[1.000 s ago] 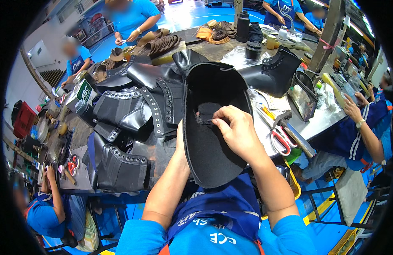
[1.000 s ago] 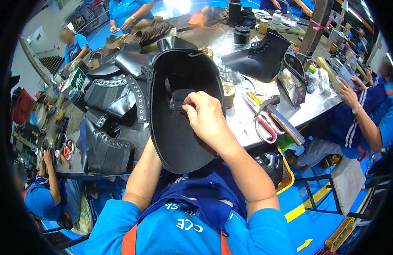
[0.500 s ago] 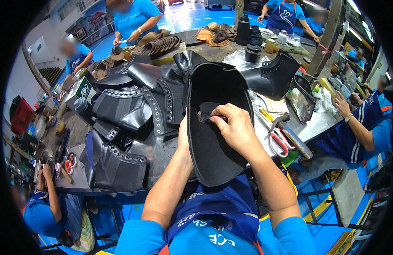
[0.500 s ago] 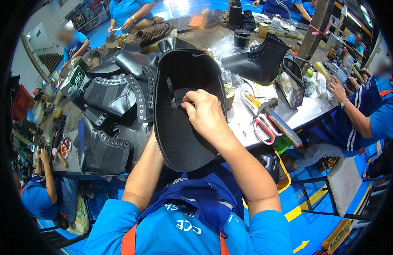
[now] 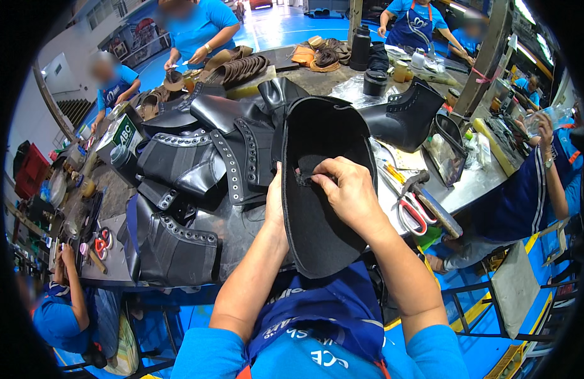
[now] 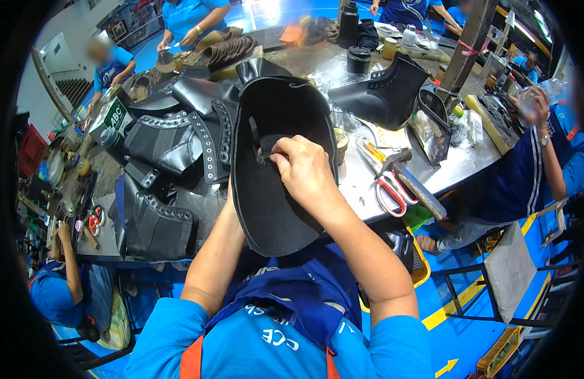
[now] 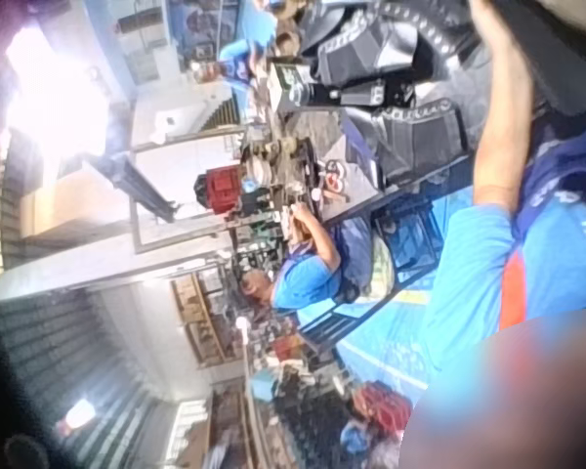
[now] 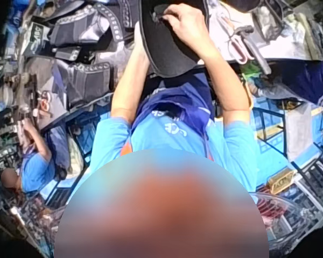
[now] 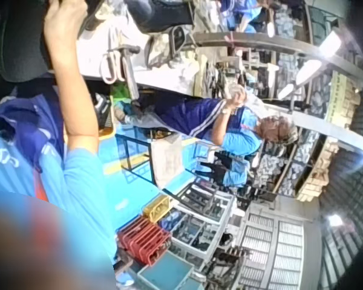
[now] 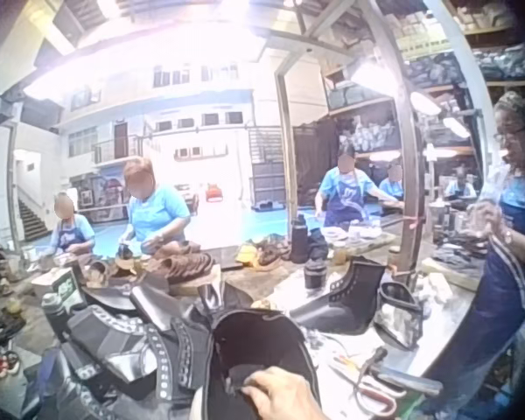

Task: The person assembles a black boot by hand, inserting a small white paper tag into the boot's interior and adjusting the upper. The person handles the boot repeatedly, turning it over and checking the interior and exterior surfaces.

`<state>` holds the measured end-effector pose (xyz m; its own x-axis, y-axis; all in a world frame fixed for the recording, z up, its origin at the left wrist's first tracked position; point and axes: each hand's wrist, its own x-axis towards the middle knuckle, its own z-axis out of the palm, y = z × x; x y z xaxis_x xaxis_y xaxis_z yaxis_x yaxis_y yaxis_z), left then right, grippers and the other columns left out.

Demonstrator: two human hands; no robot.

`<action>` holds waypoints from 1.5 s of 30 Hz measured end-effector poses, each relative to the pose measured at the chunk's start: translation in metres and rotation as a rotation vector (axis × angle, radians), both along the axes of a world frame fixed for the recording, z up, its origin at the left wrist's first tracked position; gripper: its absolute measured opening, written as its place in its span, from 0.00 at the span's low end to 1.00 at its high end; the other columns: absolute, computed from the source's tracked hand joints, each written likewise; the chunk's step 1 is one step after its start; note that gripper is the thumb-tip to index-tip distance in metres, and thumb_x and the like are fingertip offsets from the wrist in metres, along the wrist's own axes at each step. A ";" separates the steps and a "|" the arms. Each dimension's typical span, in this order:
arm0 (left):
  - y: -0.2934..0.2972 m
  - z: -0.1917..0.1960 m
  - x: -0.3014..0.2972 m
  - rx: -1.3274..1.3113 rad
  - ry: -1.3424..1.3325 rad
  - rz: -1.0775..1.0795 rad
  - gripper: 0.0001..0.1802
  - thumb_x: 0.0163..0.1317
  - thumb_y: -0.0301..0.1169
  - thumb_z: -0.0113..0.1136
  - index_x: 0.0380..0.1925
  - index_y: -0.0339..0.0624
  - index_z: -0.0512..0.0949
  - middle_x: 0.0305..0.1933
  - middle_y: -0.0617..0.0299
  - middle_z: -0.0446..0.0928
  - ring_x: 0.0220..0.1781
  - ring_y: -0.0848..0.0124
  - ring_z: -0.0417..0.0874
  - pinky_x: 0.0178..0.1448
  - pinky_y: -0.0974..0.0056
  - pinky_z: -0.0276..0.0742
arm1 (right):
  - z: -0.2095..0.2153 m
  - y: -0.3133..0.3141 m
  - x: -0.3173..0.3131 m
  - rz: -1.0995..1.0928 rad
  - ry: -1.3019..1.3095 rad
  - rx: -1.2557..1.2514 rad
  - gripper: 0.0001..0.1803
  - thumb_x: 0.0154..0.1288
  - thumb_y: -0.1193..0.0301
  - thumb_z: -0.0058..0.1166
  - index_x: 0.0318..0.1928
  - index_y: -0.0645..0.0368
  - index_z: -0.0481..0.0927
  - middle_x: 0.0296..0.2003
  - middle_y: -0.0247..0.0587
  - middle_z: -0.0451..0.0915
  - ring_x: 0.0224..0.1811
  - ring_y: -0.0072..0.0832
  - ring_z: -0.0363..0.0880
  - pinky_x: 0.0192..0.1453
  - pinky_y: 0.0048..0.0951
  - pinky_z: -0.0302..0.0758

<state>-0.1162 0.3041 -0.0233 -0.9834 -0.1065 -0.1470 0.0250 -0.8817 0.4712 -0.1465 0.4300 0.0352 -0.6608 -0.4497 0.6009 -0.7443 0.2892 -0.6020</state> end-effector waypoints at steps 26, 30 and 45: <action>0.003 0.005 0.006 -0.026 -0.010 -0.023 0.30 0.63 0.54 0.33 0.38 0.36 0.73 0.33 0.53 0.75 0.35 0.64 0.79 0.42 0.62 0.77 | 0.002 -0.002 -0.008 -0.012 0.158 0.064 0.05 0.46 0.73 0.57 0.27 0.59 0.78 0.24 0.45 0.76 0.28 0.41 0.76 0.33 0.35 0.73; 0.003 0.007 0.001 0.041 -0.022 -0.012 0.29 0.63 0.52 0.34 0.35 0.37 0.74 0.32 0.52 0.75 0.34 0.63 0.78 0.41 0.62 0.77 | 0.002 -0.003 -0.006 -0.024 0.112 0.097 0.05 0.48 0.73 0.56 0.27 0.59 0.78 0.25 0.43 0.76 0.28 0.40 0.76 0.32 0.35 0.73; -0.005 0.010 -0.004 -0.383 0.213 -0.036 0.26 0.65 0.48 0.35 0.36 0.36 0.73 0.35 0.56 0.76 0.35 0.69 0.78 0.39 0.68 0.76 | 0.010 0.024 -0.002 0.095 0.033 -0.025 0.04 0.51 0.77 0.53 0.30 0.63 0.78 0.28 0.43 0.76 0.27 0.35 0.77 0.32 0.30 0.73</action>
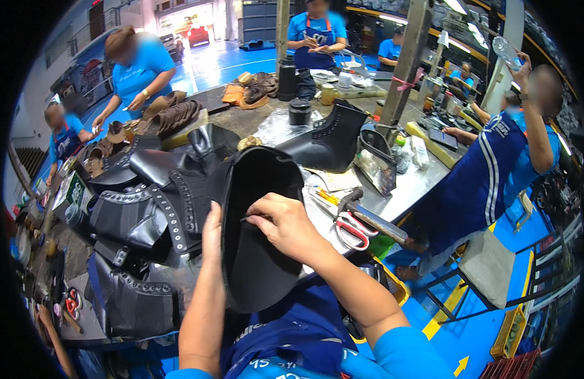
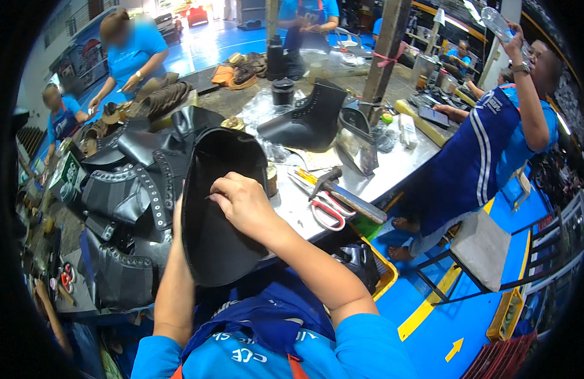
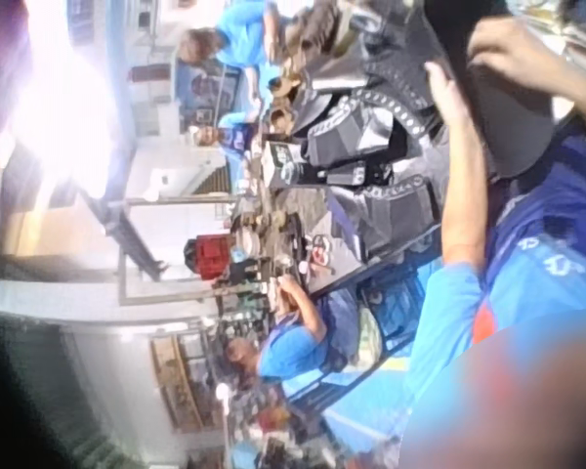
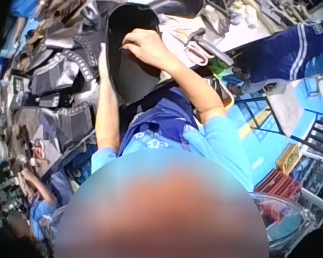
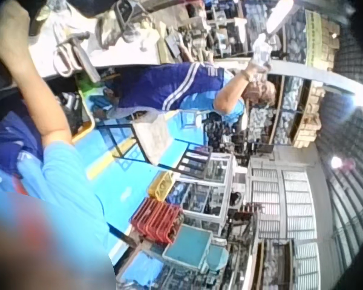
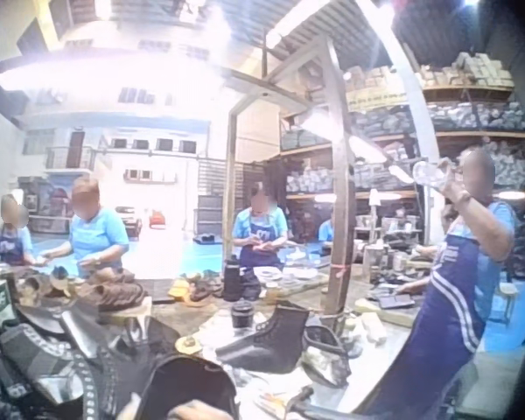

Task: The person assembles a black boot by hand, inserting a small white paper tag into the boot's interior and adjusting the upper. The person handles the boot repeatedly, turning it over and checking the interior and exterior surfaces.

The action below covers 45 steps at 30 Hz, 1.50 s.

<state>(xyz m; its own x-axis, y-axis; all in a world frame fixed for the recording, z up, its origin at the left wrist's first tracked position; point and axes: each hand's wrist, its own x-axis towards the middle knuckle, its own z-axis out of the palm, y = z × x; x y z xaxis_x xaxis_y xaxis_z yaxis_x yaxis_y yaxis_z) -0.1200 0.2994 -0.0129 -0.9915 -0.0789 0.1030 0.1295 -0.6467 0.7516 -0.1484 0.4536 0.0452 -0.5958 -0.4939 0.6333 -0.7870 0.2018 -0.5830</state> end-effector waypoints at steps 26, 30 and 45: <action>0.002 0.040 0.025 -1.837 0.236 0.772 0.38 0.38 0.26 0.69 0.48 0.40 0.56 0.45 0.49 0.65 0.43 0.54 0.72 0.43 0.59 0.69 | -0.120 0.156 -0.090 -0.137 -0.944 -1.150 0.05 0.58 0.77 0.50 0.36 0.63 0.73 0.30 0.43 0.77 0.29 0.27 0.77 0.34 0.25 0.77; 0.036 0.076 0.006 -1.984 0.273 0.648 0.38 0.34 0.35 0.71 0.44 0.40 0.58 0.43 0.48 0.61 0.38 0.54 0.68 0.38 0.60 0.68 | -0.121 0.160 -0.101 -0.074 -0.981 -1.249 0.06 0.57 0.78 0.50 0.37 0.64 0.73 0.30 0.43 0.77 0.29 0.28 0.77 0.35 0.27 0.76; 0.141 0.110 -0.331 -2.399 -0.052 -0.134 0.44 0.33 0.51 0.70 0.48 0.35 0.68 0.51 0.49 0.71 0.53 0.58 0.72 0.53 0.60 0.70 | -0.122 0.154 -0.119 -0.050 -0.984 -1.321 0.07 0.57 0.79 0.50 0.37 0.64 0.73 0.30 0.43 0.77 0.31 0.28 0.76 0.37 0.27 0.75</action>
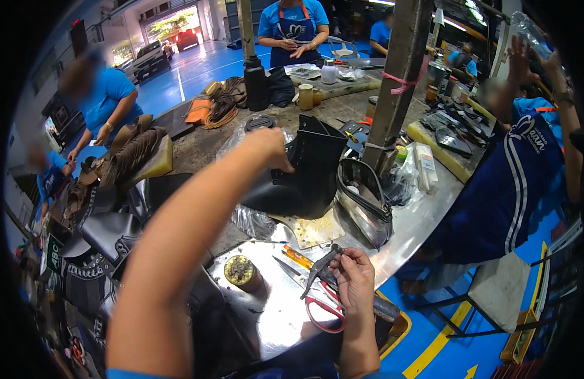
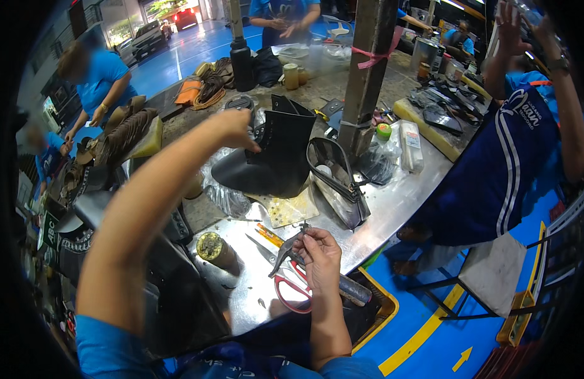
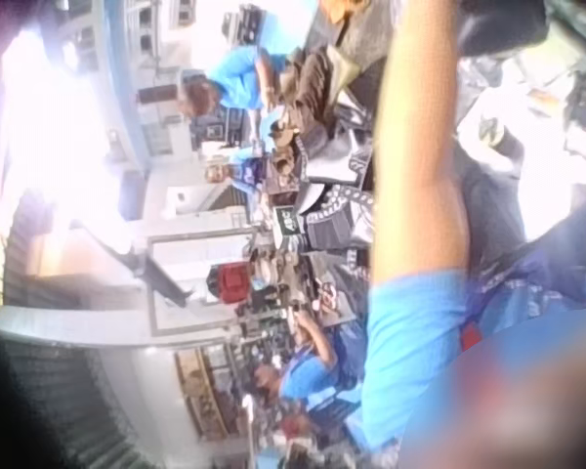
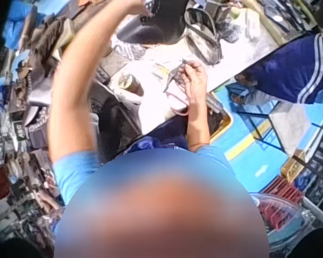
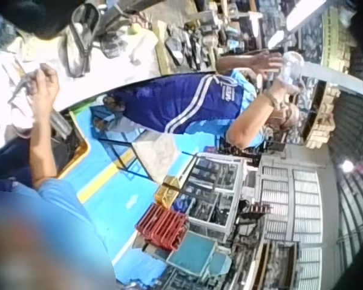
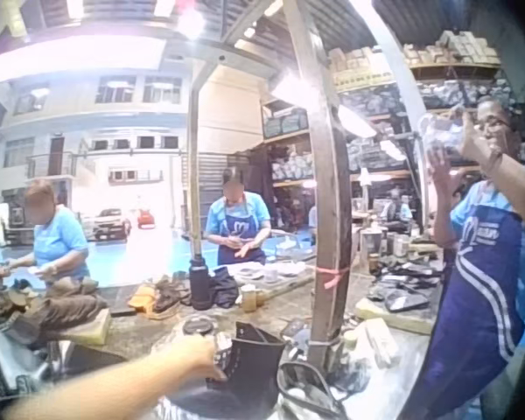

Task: The person assembles a black boot by hand, inserting a small white paper tag into the boot's interior and adjusting the upper. The person handles the boot repeatedly, turning it over and checking the interior and exterior surfaces.

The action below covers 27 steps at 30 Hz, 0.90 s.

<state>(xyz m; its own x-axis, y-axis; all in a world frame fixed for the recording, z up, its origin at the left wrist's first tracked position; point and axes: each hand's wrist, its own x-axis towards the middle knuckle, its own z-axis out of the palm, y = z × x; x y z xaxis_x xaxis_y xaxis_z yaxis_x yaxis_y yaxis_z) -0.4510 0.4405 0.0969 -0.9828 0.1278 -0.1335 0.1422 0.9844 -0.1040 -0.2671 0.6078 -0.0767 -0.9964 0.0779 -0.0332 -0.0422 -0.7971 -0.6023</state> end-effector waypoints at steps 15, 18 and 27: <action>-0.089 0.083 0.051 0.900 1.020 0.057 0.20 0.54 0.44 0.56 0.29 0.34 0.73 0.19 0.55 0.72 0.22 0.66 0.73 0.28 0.61 0.68 | 0.014 0.014 0.027 -0.066 0.089 0.057 0.06 0.59 0.78 0.48 0.38 0.64 0.72 0.29 0.40 0.76 0.28 0.25 0.75 0.34 0.24 0.75; -0.143 0.130 0.142 1.276 1.182 0.065 0.21 0.58 0.48 0.53 0.28 0.38 0.71 0.13 0.68 0.63 0.15 0.79 0.65 0.17 0.72 0.59 | 0.029 0.011 0.042 -0.079 0.204 0.026 0.06 0.60 0.78 0.47 0.38 0.64 0.72 0.28 0.40 0.76 0.28 0.24 0.75 0.34 0.25 0.75; -0.239 0.008 0.433 2.122 1.158 0.148 0.15 0.62 0.43 0.46 0.33 0.43 0.74 0.28 0.60 0.77 0.25 0.72 0.77 0.28 0.70 0.75 | 0.096 -0.049 0.132 0.191 0.558 -0.018 0.08 0.60 0.78 0.46 0.41 0.64 0.71 0.31 0.42 0.75 0.32 0.24 0.74 0.34 0.25 0.71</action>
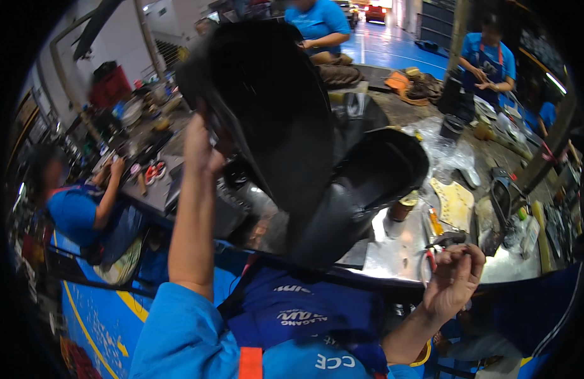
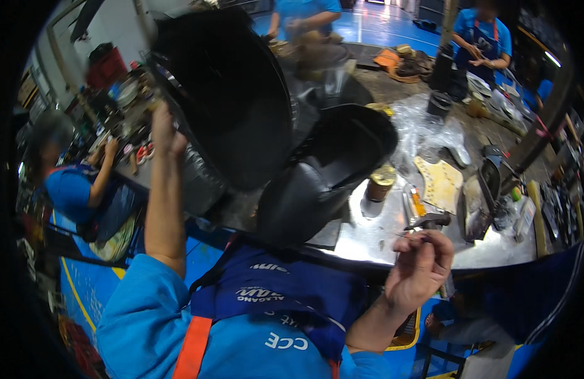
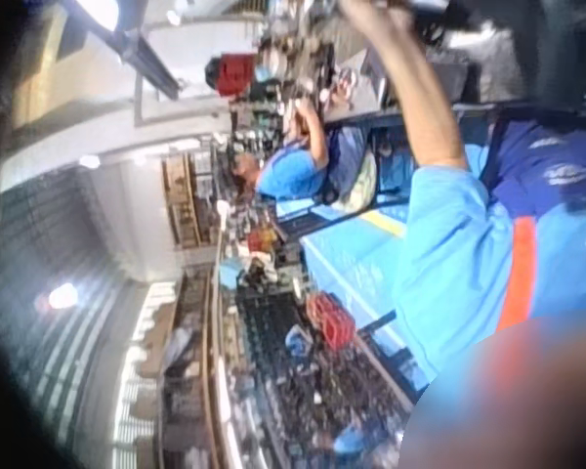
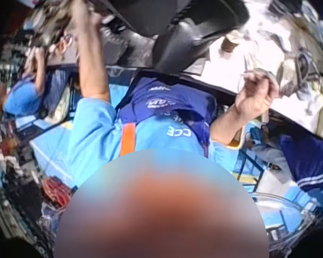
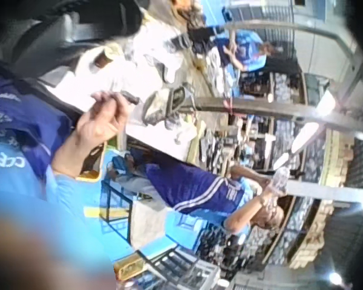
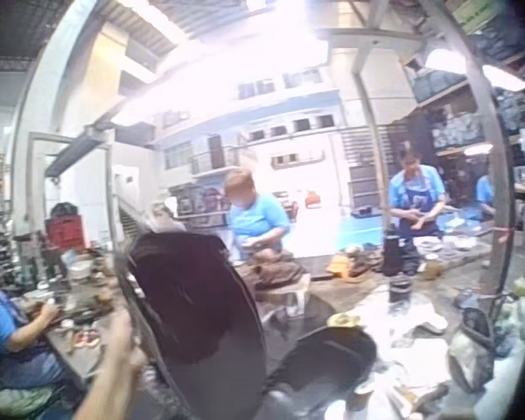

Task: The person assembles a black boot by hand, inserting a small white paper tag into the boot's interior and adjusting the upper. The person handles the boot repeatedly, turning it over and checking the interior and exterior surfaces.

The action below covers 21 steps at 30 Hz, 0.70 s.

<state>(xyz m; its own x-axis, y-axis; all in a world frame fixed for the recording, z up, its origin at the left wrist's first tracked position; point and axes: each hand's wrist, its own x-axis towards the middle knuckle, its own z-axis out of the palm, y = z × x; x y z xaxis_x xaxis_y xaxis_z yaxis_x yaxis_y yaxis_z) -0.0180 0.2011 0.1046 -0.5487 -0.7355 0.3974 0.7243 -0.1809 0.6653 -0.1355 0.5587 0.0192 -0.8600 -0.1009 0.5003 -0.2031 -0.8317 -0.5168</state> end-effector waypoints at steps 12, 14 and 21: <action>-0.015 -0.158 0.051 0.653 -0.055 -0.253 0.10 0.55 0.32 0.47 0.23 0.40 0.74 0.21 0.58 0.76 0.22 0.67 0.79 0.30 0.63 0.78 | 0.012 -0.183 0.073 0.479 0.259 0.811 0.05 0.57 0.79 0.52 0.34 0.67 0.76 0.28 0.37 0.76 0.29 0.20 0.75 0.36 0.19 0.73; -0.017 -0.156 0.053 0.635 -0.121 -0.266 0.09 0.54 0.31 0.47 0.24 0.39 0.75 0.23 0.58 0.77 0.23 0.67 0.79 0.31 0.63 0.79 | 0.006 -0.202 0.074 0.378 0.476 0.850 0.03 0.54 0.80 0.52 0.31 0.66 0.77 0.30 0.36 0.73 0.30 0.19 0.73 0.38 0.18 0.71; -0.011 -0.151 0.062 0.620 0.000 -0.286 0.11 0.59 0.33 0.44 0.30 0.38 0.74 0.27 0.57 0.77 0.27 0.66 0.80 0.33 0.61 0.80 | -0.005 -0.247 0.083 0.218 0.545 0.918 0.04 0.52 0.82 0.53 0.31 0.66 0.77 0.33 0.39 0.73 0.33 0.23 0.74 0.40 0.21 0.72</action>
<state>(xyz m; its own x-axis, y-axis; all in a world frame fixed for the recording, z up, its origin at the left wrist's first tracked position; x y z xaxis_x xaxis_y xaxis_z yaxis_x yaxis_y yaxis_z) 0.0442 0.1903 -0.0459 -0.7551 -0.6536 -0.0509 0.5915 -0.7128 0.3770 -0.0525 0.3117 0.0144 -0.4638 -0.7542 0.4649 -0.4882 -0.2203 -0.8444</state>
